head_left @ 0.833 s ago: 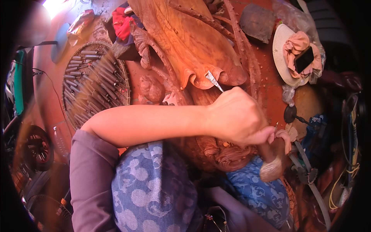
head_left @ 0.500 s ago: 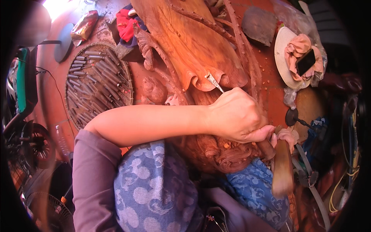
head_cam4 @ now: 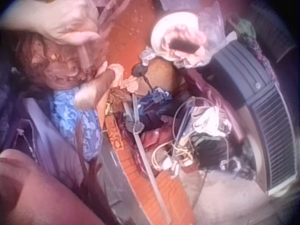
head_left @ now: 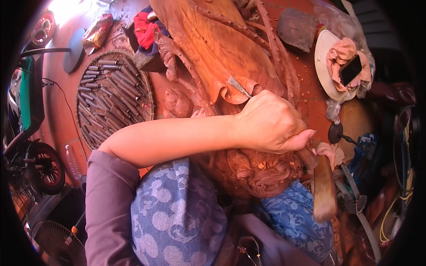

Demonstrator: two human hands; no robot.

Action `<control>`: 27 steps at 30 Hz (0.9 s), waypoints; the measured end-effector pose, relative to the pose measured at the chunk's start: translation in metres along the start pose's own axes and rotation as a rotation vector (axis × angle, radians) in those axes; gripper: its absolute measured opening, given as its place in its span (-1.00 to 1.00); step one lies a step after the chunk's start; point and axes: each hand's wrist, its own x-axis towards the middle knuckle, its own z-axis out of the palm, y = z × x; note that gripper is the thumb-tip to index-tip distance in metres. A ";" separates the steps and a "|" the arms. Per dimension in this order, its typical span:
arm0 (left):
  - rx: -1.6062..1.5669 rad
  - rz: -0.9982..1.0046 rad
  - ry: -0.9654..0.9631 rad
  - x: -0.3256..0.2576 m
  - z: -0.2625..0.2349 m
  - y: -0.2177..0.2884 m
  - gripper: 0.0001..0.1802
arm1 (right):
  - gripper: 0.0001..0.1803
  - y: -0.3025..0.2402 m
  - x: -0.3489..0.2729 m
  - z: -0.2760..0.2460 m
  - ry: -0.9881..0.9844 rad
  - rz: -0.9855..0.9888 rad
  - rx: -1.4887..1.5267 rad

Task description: The person carves a large piece of wood using a chisel and mallet. They repeatedly strike the chisel to shape the wood and occasionally switch chisels from a nearby tray.

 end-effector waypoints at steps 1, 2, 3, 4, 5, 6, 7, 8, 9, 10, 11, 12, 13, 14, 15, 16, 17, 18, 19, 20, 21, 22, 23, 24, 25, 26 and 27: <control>0.035 -0.003 0.013 0.000 0.000 0.004 -0.60 | -0.67 0.011 -0.011 -0.004 -0.037 0.095 -0.031; 0.068 -0.005 0.027 0.000 0.001 0.011 -0.60 | -0.68 0.030 -0.032 -0.012 -0.074 0.191 -0.064; 0.109 -0.011 0.035 -0.001 0.001 0.017 -0.60 | -0.69 0.017 -0.030 -0.010 -0.028 0.352 0.030; 0.046 -0.016 0.003 -0.002 -0.003 0.022 -0.59 | -0.70 0.002 -0.025 -0.008 0.029 0.511 0.122; -0.018 -0.019 -0.028 -0.002 -0.008 0.027 -0.58 | -0.71 -0.013 -0.020 -0.007 0.105 0.663 0.209; -0.081 -0.010 -0.070 0.001 -0.009 0.032 -0.58 | -0.72 -0.013 -0.021 -0.014 0.007 0.494 0.143; -0.144 -0.012 -0.089 0.001 -0.008 0.034 -0.57 | -0.72 -0.028 -0.008 -0.013 -0.053 0.474 0.138; -0.207 -0.014 -0.108 0.003 -0.005 0.036 -0.57 | -0.72 -0.043 0.004 -0.012 -0.113 0.455 0.133; -0.272 -0.010 -0.124 0.005 -0.004 0.037 -0.56 | -0.72 -0.059 0.018 -0.013 -0.171 0.432 0.123; -0.270 -0.034 -0.148 0.006 -0.005 0.037 -0.56 | -0.69 -0.065 0.021 -0.014 -0.201 0.481 0.175; -0.248 -0.045 -0.129 0.007 -0.002 0.036 -0.56 | -0.66 -0.064 0.020 -0.014 -0.233 0.529 0.230; -0.272 -0.034 -0.071 0.010 -0.002 0.033 -0.57 | -0.63 -0.068 0.029 -0.020 -0.262 0.468 0.223; -0.283 -0.026 -0.039 0.012 0.002 0.030 -0.57 | -0.64 -0.056 0.019 -0.030 -0.227 0.496 0.329; -0.289 -0.038 -0.040 0.013 0.002 0.030 -0.57 | -0.64 -0.034 -0.001 -0.040 -0.191 0.522 0.444; -0.290 -0.055 -0.042 0.015 0.000 0.029 -0.57 | -0.64 -0.036 -0.001 -0.035 -0.173 0.503 0.440; -0.291 -0.072 -0.044 0.016 0.000 0.029 -0.58 | -0.63 -0.037 -0.001 -0.030 -0.156 0.483 0.434; -0.297 -0.080 -0.016 0.016 0.000 0.026 -0.58 | -0.63 -0.043 -0.005 -0.024 -0.155 0.419 0.300; -0.303 -0.089 0.015 0.017 0.000 0.024 -0.58 | -0.63 -0.047 -0.002 -0.019 -0.152 0.351 0.233; -0.311 -0.097 0.047 0.017 0.000 0.022 -0.58 | -0.62 -0.050 0.002 -0.015 -0.146 0.282 0.164; -0.334 -0.097 0.044 0.017 0.000 0.021 -0.58 | -0.63 -0.047 0.007 -0.012 -0.136 0.210 0.160; -0.342 -0.104 0.036 0.015 -0.001 0.020 -0.58 | -0.63 -0.045 0.006 -0.010 -0.118 0.262 0.151; -0.350 -0.110 0.027 0.014 -0.001 0.020 -0.59 | -0.63 -0.043 0.005 -0.008 -0.099 0.315 0.144; -0.330 -0.111 0.026 0.013 0.000 0.019 -0.59 | -0.63 -0.044 0.000 -0.009 -0.075 0.494 0.114; -0.323 -0.103 0.035 0.012 0.000 0.018 -0.59 | -0.64 -0.045 0.000 -0.010 -0.057 0.524 0.092; -0.314 -0.096 0.042 0.012 0.001 0.017 -0.59 | -0.65 -0.045 0.001 -0.011 -0.040 0.555 0.072; -0.303 -0.087 0.030 0.012 0.002 0.016 -0.60 | -0.65 -0.039 0.001 -0.009 -0.031 0.439 0.081; -0.290 -0.078 0.018 0.012 0.003 0.015 -0.60 | -0.66 -0.033 0.002 -0.007 -0.022 0.324 0.092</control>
